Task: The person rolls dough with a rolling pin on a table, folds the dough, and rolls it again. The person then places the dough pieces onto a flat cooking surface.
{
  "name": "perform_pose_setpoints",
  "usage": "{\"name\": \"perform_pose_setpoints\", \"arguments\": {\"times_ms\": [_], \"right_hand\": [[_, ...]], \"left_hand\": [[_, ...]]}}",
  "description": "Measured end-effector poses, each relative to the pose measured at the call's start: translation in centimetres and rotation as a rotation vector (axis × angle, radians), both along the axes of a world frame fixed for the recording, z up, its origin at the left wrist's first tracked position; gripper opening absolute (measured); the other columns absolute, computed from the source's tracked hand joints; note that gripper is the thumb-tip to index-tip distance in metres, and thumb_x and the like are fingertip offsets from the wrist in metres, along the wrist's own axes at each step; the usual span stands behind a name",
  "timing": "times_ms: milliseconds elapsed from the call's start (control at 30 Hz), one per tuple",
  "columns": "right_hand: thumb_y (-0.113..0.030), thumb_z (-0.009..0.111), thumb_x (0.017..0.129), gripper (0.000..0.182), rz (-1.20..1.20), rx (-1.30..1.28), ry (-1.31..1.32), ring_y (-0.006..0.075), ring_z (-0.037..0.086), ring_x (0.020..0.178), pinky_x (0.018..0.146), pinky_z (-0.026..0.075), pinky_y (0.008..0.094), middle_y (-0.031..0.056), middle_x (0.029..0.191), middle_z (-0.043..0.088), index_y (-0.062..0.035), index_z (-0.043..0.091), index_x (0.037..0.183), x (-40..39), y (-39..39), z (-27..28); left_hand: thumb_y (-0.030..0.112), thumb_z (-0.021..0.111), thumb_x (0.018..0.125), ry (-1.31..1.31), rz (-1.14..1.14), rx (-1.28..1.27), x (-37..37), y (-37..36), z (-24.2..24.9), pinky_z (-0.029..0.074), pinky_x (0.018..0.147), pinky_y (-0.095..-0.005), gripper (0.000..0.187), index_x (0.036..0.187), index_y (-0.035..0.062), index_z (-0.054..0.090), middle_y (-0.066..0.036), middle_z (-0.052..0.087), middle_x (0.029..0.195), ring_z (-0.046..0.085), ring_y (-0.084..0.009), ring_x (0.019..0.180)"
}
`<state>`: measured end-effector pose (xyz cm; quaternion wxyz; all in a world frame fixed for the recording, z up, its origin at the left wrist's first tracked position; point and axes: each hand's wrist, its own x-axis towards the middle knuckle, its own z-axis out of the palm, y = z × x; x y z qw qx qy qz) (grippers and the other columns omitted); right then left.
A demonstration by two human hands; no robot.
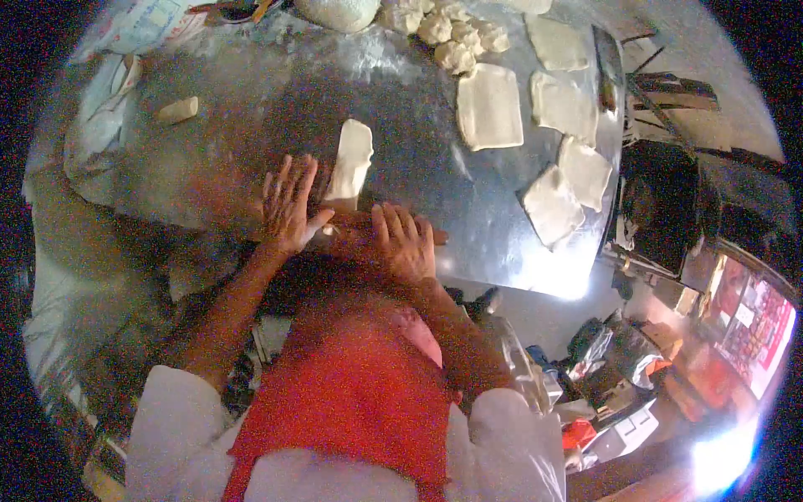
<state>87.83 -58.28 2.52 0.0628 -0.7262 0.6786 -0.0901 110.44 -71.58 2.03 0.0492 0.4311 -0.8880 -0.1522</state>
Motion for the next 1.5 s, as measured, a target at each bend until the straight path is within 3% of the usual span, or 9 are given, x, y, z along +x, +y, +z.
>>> {"name": "perform_pose_setpoints", "arguments": {"times_ms": [167,367,567,700,800,967,1067,1167,1500], "right_hand": [[-0.021,0.07,0.087,0.035,-0.149,-0.083,-0.146,0.0299,0.062,0.095,0.082,0.047,0.0465,0.0052,0.108,0.068,-0.0135,0.064,0.121,-4.5,-2.9,1.5],[-0.025,0.078,0.084,0.055,-0.157,-0.302,-0.182,0.0351,0.063,0.102,0.089,0.05,0.0476,0.0152,0.114,0.063,-0.013,0.06,0.134,-5.4,-9.8,4.4],[-0.035,0.089,0.076,0.083,-0.361,0.056,-0.702,0.0363,0.065,0.107,0.089,0.055,0.0471,0.0177,0.124,0.058,-0.0097,0.051,0.145,-0.4,-7.5,0.3],[-0.041,0.086,0.078,0.083,-0.526,0.134,-0.637,0.0371,0.065,0.108,0.089,0.055,0.0481,0.0185,0.126,0.058,-0.01,0.049,0.146,0.6,-9.2,-0.5],[-0.049,0.082,0.08,0.086,-0.568,0.242,-0.661,0.0379,0.065,0.11,0.089,0.054,0.0489,0.019,0.128,0.058,-0.0105,0.047,0.148,0.3,-9.7,0.9],[-0.053,0.081,0.077,0.091,-0.653,0.347,-0.556,0.0393,0.063,0.118,0.093,0.053,0.0496,0.0182,0.133,0.057,-0.0134,0.043,0.151,0.3,-11.1,1.4],[-0.052,0.082,0.075,0.092,-0.668,0.354,-0.572,0.0394,0.062,0.12,0.094,0.053,0.0498,0.0177,0.136,0.056,-0.0152,0.043,0.15,0.2,-11.5,1.3],[-0.049,0.082,0.075,0.091,-0.682,0.382,-0.585,0.0396,0.062,0.119,0.094,0.053,0.0497,0.0177,0.136,0.057,-0.0159,0.043,0.15,0.2,-11.8,1.8],[-0.034,0.077,0.083,0.073,-0.629,0.204,-0.686,0.0432,0.066,0.108,0.089,0.055,0.0521,0.0195,0.126,0.059,-0.0118,0.046,0.146,-0.8,-9.6,-1.4]], "left_hand": [[0.039,0.078,0.085,0.192,-0.045,-0.085,2.4,2.1,-1.6,0.018,0.121,-0.0615,0.081,0.153,0.0142,0.042,-0.014,0.036,0.16,0.029,-0.0378,0.15],[0.026,0.074,0.09,0.088,-0.287,-0.159,0.4,0.8,-1.1,0.03,0.116,-0.0582,0.033,0.116,0.0088,0.064,-0.011,0.056,0.131,0.048,-0.0369,0.131],[0.016,0.073,0.09,0.334,0.042,-0.073,-4.9,-3.4,-0.5,0.04,0.1,-0.0512,0.017,0.1,0.0088,0.061,-0.012,0.061,0.116,0.056,-0.0359,0.111],[0.016,0.07,0.092,0.293,0.111,-0.052,-5.4,-4.2,-2.4,0.043,0.097,-0.0493,0.014,0.102,0.0087,0.063,-0.012,0.064,0.112,0.059,-0.0354,0.108],[0.012,0.064,0.094,0.633,0.254,0.394,-5.4,-6.2,-4.1,0.049,0.091,-0.0457,0.017,0.108,0.0022,0.065,-0.016,0.068,0.106,0.064,-0.0381,0.1],[0.007,0.063,0.093,0.536,-0.124,0.022,-9.5,-12.0,-2.8,0.051,0.089,-0.049,0.016,0.108,0.0012,0.064,-0.019,0.067,0.105,0.064,-0.041,0.098],[0.002,0.065,0.089,0.18,-0.11,0.302,-10.7,-13.8,-3.6,0.051,0.087,-0.0499,0.017,0.106,0.001,0.063,-0.019,0.066,0.103,0.064,-0.0411,0.098],[0.003,0.067,0.088,0.086,-0.277,0.128,-10.7,-12.9,1.7,0.051,0.085,-0.05,0.012,0.099,0.0009,0.063,-0.019,0.064,0.101,0.063,-0.0404,0.097],[0.004,0.061,0.089,0.338,-0.417,-0.104,-3.3,-3.8,-0.3,0.047,0.104,-0.0492,0.024,0.111,0.0042,0.07,-0.014,0.068,0.122,0.062,-0.037,0.117]]}}
